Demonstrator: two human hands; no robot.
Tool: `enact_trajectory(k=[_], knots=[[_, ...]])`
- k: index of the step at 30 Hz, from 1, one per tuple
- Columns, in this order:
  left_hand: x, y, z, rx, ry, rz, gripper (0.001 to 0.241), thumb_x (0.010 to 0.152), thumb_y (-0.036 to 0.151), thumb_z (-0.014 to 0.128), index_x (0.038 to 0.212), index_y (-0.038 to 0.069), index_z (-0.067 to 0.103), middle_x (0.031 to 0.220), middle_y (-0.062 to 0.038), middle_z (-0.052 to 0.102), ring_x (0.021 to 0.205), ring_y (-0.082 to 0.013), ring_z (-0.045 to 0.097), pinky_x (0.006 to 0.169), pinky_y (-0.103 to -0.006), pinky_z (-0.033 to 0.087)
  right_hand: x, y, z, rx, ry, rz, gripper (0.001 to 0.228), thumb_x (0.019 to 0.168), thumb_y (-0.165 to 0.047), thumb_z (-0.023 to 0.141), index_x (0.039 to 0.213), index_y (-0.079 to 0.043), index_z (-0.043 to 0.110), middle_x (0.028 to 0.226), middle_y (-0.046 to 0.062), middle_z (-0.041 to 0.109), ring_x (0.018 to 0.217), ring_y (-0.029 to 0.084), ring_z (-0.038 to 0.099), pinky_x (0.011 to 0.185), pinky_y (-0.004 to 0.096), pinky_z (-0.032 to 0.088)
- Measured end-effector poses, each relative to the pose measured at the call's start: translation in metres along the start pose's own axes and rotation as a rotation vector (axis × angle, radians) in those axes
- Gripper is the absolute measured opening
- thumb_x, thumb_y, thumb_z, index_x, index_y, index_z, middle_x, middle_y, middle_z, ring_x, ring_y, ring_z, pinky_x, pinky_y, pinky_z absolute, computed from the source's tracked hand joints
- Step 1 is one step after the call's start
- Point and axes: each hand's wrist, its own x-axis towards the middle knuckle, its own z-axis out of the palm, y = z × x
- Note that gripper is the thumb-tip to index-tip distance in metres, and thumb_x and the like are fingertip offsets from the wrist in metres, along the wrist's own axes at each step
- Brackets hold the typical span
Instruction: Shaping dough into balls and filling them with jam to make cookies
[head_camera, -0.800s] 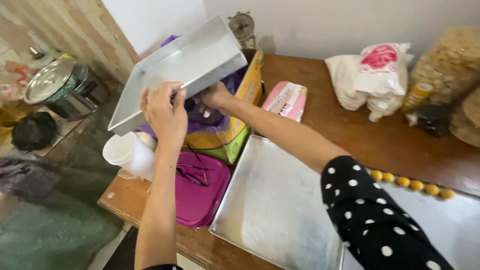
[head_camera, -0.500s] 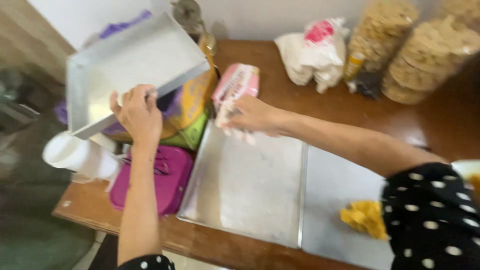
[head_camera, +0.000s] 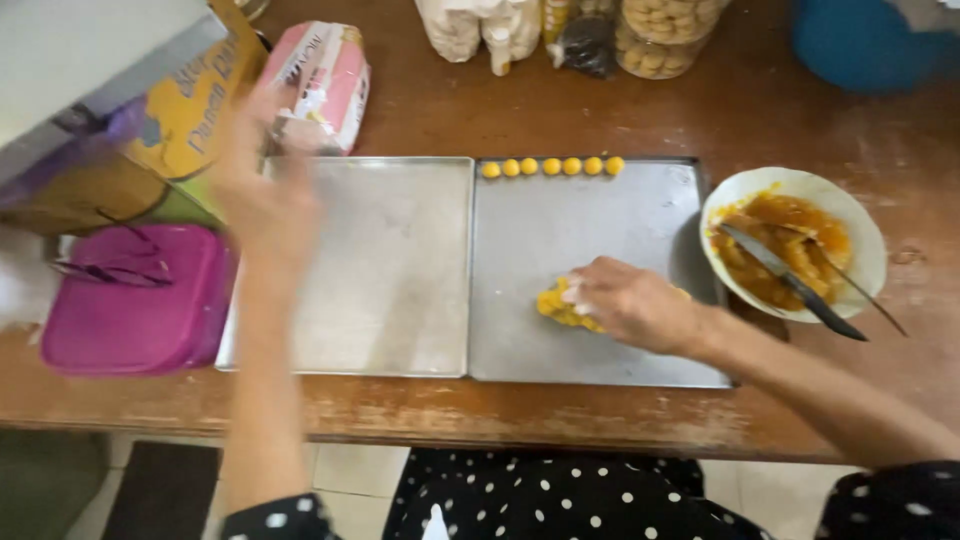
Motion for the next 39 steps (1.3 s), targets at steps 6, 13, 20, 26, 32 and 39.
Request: enact_trajectory(k=[6, 13, 20, 26, 32, 39], knots=[[-0.143, 0.077, 0.166, -0.299, -0.468, -0.014, 0.022, 0.093, 0.018, 0.069, 0.115, 0.021, 0.074, 0.112, -0.001, 0.076, 0.112, -0.0247, 0.071, 0.098, -0.0377, 0.054, -0.046, 0.000, 0.002, -0.046, 0.300, 0.075, 0.026, 0.088, -0.017, 0.073, 0.111, -0.005, 0.074, 0.116, 0.015, 0.072, 0.107, 0.039, 0.070, 0.099, 0.049, 0.055], [-0.184, 0.105, 0.195, -0.303, -0.757, -0.153, 0.032, 0.093, 0.032, 0.071, 0.122, 0.017, 0.074, 0.119, -0.008, 0.075, 0.116, -0.0311, 0.070, 0.101, -0.0435, 0.053, -0.098, -0.003, 0.010, 0.091, 0.548, 0.393, 0.026, 0.087, -0.015, 0.081, 0.111, -0.009, 0.079, 0.110, 0.015, 0.076, 0.105, 0.034, 0.073, 0.088, 0.044, 0.060], [-0.200, 0.103, 0.194, -0.258, -0.677, -0.143, 0.034, 0.092, 0.029, 0.073, 0.125, 0.021, 0.072, 0.117, -0.002, 0.076, 0.117, -0.0263, 0.069, 0.103, -0.0428, 0.052, -0.115, 0.004, 0.017, 0.078, 0.427, 0.565, 0.043, 0.074, -0.010, 0.085, 0.115, -0.002, 0.073, 0.111, 0.024, 0.073, 0.104, 0.046, 0.070, 0.085, 0.054, 0.056], [-0.188, 0.111, 0.209, -0.156, -0.824, -0.065, 0.055, 0.091, 0.039, 0.070, 0.142, 0.021, 0.058, 0.141, -0.008, 0.063, 0.136, -0.0354, 0.054, 0.114, -0.0652, 0.035, -0.079, 0.003, 0.015, -0.023, 0.059, 0.572, 0.067, 0.079, -0.021, 0.081, 0.138, -0.003, 0.056, 0.128, 0.025, 0.064, 0.116, 0.048, 0.061, 0.096, 0.056, 0.052], [-0.201, 0.089, 0.247, -0.119, -0.697, -0.019, 0.018, 0.090, 0.023, 0.063, 0.106, 0.029, 0.070, 0.102, 0.001, 0.077, 0.103, -0.0248, 0.073, 0.101, -0.0485, 0.045, -0.073, 0.021, 0.013, 0.039, 0.075, 0.641, 0.053, 0.080, -0.032, 0.082, 0.124, -0.009, 0.065, 0.108, 0.021, 0.070, 0.098, 0.046, 0.070, 0.081, 0.054, 0.056], [-0.169, 0.113, 0.188, -0.407, -0.859, -0.287, 0.025, 0.090, 0.022, 0.070, 0.114, 0.021, 0.075, 0.110, -0.009, 0.078, 0.111, -0.0374, 0.071, 0.101, -0.0526, 0.050, -0.075, 0.026, 0.034, -0.051, 0.217, 0.424, 0.019, 0.092, -0.026, 0.072, 0.108, -0.016, 0.075, 0.102, 0.007, 0.076, 0.098, 0.032, 0.073, 0.082, 0.036, 0.060]])
